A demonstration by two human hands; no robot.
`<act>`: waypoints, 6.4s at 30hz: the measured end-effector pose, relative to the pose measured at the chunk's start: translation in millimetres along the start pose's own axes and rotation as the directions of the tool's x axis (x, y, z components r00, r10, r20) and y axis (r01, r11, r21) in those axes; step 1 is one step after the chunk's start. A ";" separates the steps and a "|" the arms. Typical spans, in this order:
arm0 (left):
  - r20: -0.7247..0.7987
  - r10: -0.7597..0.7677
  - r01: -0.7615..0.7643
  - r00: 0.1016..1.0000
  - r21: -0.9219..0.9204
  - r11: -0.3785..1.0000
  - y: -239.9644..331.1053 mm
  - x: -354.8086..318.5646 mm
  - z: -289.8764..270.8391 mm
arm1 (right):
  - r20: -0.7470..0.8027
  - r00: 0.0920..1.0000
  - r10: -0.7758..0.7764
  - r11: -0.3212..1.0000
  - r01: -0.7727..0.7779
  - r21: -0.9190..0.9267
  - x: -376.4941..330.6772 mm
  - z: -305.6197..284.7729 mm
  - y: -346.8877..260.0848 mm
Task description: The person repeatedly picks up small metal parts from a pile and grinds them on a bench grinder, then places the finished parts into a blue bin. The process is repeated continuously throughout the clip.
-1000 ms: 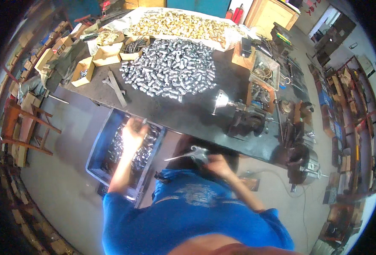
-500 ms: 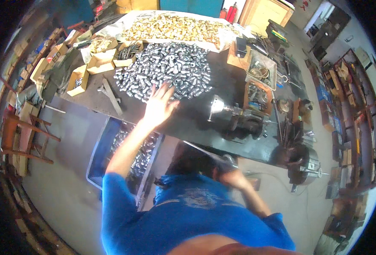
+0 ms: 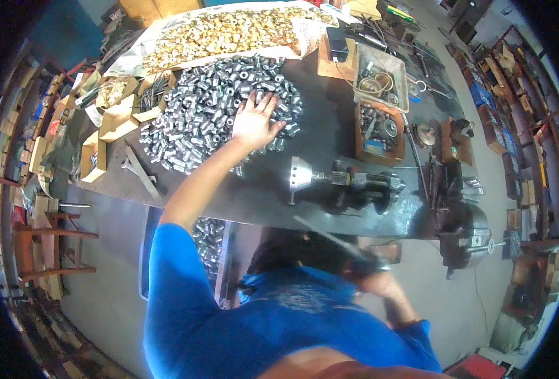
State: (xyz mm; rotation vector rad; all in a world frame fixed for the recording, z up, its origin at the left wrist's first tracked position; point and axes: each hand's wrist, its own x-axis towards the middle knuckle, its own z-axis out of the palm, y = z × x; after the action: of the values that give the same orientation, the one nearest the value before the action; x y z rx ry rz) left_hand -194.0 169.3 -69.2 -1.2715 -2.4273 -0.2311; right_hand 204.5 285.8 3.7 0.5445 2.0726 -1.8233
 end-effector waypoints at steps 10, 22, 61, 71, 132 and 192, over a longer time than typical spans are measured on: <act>0.127 0.102 -0.075 0.987 -0.204 0.976 65.7 22.9 31.3 | -0.413 0.869 -0.273 0.880 0.051 -0.473 17.8 -96.5 -169.2; -0.116 0.042 -0.080 0.992 -0.354 0.932 45.3 -48.1 -17.5 | -0.136 0.988 -0.071 0.802 -0.025 -0.597 172.6 -114.3 -178.3; 0.079 -0.155 0.151 0.985 0.050 0.987 -0.3 26.6 10.1 | -0.027 0.977 -0.212 0.835 0.167 -0.525 283.7 -152.8 -179.9; 0.178 -0.050 0.073 0.983 -0.124 0.990 73.0 2.0 8.0 | 0.005 0.992 -0.124 0.817 0.105 -0.567 258.5 -148.8 -192.3; -0.024 -0.294 0.258 0.956 -0.413 0.873 63.7 -105.5 -41.9 | 0.175 0.984 -0.021 0.628 0.149 -0.764 215.8 -87.5 -202.4; 0.073 -0.402 0.408 0.913 -0.219 0.886 64.3 -151.4 -40.3 | 0.202 0.978 -0.050 0.554 0.196 -0.809 232.9 -56.8 -215.6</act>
State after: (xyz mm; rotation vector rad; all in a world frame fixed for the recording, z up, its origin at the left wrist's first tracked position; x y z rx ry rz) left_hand -53.2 79.4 -97.0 -0.8338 -2.7313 -0.6318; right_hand -103.5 334.5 85.9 -0.0259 2.5596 -0.6775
